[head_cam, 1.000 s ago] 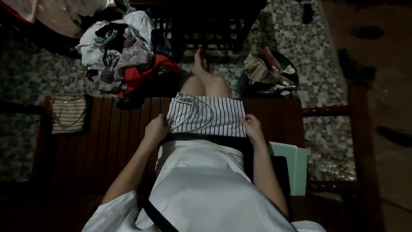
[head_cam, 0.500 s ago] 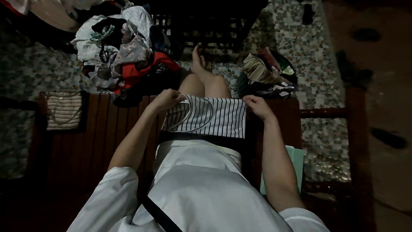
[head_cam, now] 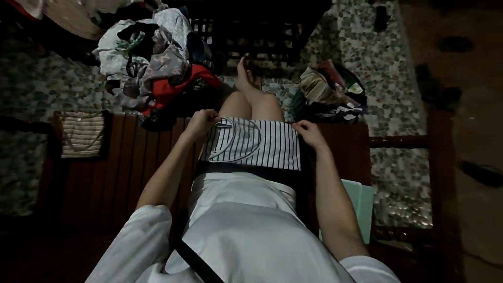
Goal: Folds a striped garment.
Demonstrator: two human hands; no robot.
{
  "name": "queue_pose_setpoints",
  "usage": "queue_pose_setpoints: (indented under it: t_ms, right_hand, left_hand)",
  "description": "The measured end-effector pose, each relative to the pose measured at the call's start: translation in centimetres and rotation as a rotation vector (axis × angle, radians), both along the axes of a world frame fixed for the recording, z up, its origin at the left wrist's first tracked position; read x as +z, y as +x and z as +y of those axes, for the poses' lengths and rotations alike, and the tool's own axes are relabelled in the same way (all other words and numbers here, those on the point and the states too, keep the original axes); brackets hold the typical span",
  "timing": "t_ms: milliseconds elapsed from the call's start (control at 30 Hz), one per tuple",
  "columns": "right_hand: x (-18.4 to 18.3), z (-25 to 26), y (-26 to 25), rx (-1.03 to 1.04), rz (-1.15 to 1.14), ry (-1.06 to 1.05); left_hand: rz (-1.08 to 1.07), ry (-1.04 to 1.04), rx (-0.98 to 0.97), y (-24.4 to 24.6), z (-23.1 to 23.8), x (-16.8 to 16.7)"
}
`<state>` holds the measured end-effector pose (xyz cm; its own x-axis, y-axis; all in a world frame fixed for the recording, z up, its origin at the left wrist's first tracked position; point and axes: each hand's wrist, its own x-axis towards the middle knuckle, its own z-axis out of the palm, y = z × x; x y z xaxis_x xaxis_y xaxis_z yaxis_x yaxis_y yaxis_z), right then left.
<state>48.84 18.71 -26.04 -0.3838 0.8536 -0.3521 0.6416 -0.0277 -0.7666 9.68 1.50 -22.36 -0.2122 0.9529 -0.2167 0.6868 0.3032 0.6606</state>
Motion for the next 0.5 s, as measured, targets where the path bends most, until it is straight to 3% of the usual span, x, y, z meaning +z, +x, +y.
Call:
queue_pose_setpoints:
  t_ms: [67, 133, 200, 300, 367, 500]
  right_hand:
    - [1.4, -1.9, -0.1, -0.082, -0.040, -0.130]
    - [2.2, -4.2, 1.0, -0.095, -0.065, -0.282]
    - [2.2, -6.1, 2.3, -0.032, -0.002, -0.286]
    - [4.1, -7.6, 2.7, -0.103, 0.231, -0.211]
    - [6.8, -8.3, 1.6, -0.137, 0.320, -0.139]
    - [12.2, -9.8, -4.1, -0.002, 0.379, -0.119]
  left_hand:
    - [0.129, 0.101, 0.076, 2.2, -0.3, 0.9]
    - [0.220, 0.219, 0.024, 5.7, -1.8, 2.1]
    - [0.320, 0.260, -0.142, 8.8, -3.3, 0.5]
    - [0.408, 0.279, -0.295, 10.8, -4.0, -3.4]
    - [0.265, 0.377, -0.252, 10.2, -3.8, -3.2]
    - [0.007, 0.350, 0.061, 7.2, -7.1, 2.6]
